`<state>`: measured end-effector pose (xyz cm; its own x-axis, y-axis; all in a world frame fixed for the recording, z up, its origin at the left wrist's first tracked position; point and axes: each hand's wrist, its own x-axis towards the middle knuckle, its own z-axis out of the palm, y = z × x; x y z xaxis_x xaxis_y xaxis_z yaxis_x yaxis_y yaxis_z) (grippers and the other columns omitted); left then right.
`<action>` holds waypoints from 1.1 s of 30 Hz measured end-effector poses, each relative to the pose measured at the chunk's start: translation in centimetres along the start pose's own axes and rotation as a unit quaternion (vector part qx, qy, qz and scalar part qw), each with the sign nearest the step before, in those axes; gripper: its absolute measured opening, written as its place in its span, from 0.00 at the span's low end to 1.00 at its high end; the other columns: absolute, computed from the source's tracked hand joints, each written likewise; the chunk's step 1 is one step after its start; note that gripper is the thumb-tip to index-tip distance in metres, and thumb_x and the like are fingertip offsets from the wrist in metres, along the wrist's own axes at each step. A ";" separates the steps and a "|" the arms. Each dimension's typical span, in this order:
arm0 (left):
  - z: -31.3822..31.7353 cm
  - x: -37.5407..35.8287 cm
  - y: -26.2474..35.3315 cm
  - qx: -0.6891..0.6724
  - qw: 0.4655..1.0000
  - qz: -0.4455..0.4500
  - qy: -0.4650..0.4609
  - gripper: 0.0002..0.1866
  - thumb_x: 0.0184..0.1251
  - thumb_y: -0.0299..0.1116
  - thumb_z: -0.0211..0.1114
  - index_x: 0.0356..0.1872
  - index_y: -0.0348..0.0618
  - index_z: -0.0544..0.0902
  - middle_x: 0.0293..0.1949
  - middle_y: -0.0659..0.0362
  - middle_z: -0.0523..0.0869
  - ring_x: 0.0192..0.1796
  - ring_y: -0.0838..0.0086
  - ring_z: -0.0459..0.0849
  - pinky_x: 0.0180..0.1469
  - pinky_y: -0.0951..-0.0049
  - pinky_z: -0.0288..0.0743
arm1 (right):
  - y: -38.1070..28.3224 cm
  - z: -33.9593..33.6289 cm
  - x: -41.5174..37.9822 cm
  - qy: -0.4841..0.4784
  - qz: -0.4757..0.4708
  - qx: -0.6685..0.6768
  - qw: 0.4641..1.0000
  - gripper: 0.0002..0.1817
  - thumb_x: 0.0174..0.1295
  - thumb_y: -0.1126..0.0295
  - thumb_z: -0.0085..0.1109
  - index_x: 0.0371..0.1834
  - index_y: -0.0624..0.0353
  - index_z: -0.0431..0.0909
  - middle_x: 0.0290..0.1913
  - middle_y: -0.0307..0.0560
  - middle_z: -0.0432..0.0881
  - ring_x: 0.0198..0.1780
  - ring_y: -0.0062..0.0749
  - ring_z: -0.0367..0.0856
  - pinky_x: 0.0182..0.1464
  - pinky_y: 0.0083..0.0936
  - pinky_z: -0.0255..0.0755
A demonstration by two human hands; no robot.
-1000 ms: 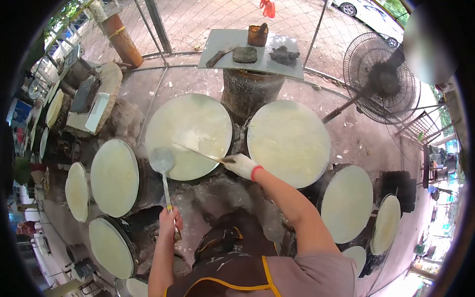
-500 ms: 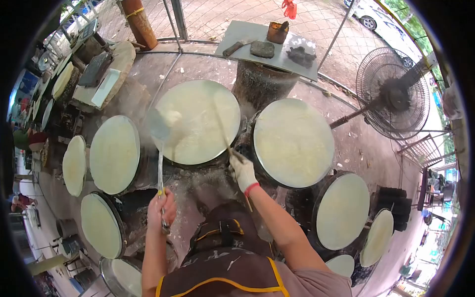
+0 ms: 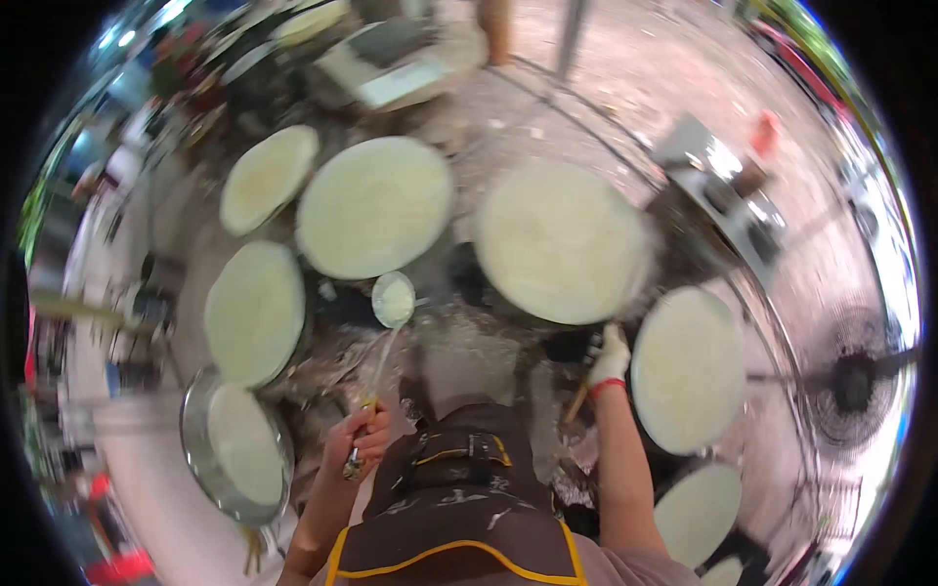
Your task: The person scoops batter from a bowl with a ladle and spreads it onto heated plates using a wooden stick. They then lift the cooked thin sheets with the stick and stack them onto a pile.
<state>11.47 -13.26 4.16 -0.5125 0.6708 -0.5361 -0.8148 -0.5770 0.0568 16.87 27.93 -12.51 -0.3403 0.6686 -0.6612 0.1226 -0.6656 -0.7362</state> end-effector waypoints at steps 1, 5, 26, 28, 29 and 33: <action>-1.5 -1.3 1.1 -0.027 0.999 0.019 -0.001 0.09 0.68 0.27 0.50 0.46 0.34 0.68 0.26 0.61 0.65 0.18 0.83 0.63 0.15 0.85 0.62 | 0.5 1.3 -1.0 -0.036 -0.030 -0.037 0.998 0.11 0.63 0.52 0.54 0.33 0.43 0.70 0.16 0.30 0.66 0.10 0.18 0.56 0.12 0.21 0.51; -7.3 -6.4 6.6 -0.092 0.989 0.110 0.019 0.08 0.68 0.26 0.50 0.45 0.36 0.70 0.25 0.61 0.65 0.17 0.83 0.63 0.15 0.85 0.62 | 5.9 10.8 -7.0 -0.092 -0.016 -0.208 0.974 0.10 0.57 0.60 0.63 0.36 0.50 0.75 0.16 0.30 0.66 0.13 0.17 0.60 0.14 0.20 0.53; -20.6 -24.2 26.2 -0.178 0.885 0.380 0.202 0.08 0.64 0.24 0.52 0.43 0.36 0.71 0.23 0.63 0.65 0.17 0.84 0.62 0.11 0.86 0.59 | 28.8 53.8 -23.2 -0.330 -0.284 -0.591 0.679 0.21 0.51 0.54 0.58 0.38 0.61 0.82 0.35 0.59 0.83 0.38 0.46 0.83 0.41 0.35 0.75; -19.7 -24.3 26.4 -0.186 0.874 0.387 0.226 0.07 0.64 0.24 0.52 0.43 0.36 0.72 0.23 0.63 0.66 0.16 0.84 0.62 0.11 0.87 0.59 | 28.0 54.4 -25.4 -0.377 -0.212 -0.465 0.773 0.20 0.50 0.58 0.63 0.38 0.66 0.81 0.28 0.53 0.83 0.28 0.35 0.82 0.32 0.29 0.74; -19.4 -24.2 26.3 -0.179 0.874 0.392 0.226 0.07 0.65 0.24 0.52 0.43 0.36 0.71 0.23 0.63 0.65 0.17 0.85 0.62 0.12 0.87 0.59 | 28.1 54.5 -25.6 -0.395 -0.198 -0.408 0.799 0.20 0.50 0.59 0.64 0.37 0.66 0.81 0.27 0.51 0.82 0.27 0.32 0.81 0.30 0.28 0.73; -17.9 -23.8 25.4 -0.157 0.866 0.418 0.226 0.07 0.66 0.24 0.50 0.43 0.36 0.70 0.24 0.63 0.65 0.17 0.85 0.62 0.12 0.86 0.58 | 28.2 53.4 -25.0 -0.383 -0.128 -0.281 0.870 0.17 0.49 0.64 0.63 0.36 0.67 0.80 0.28 0.47 0.82 0.27 0.27 0.78 0.31 0.26 0.73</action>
<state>7.78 -52.23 3.27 -0.6707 -0.2514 -0.6978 -0.0607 -0.9190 0.3895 -20.93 -25.24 -9.05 -0.9194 0.2103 -0.3324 0.3143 -0.1153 -0.9423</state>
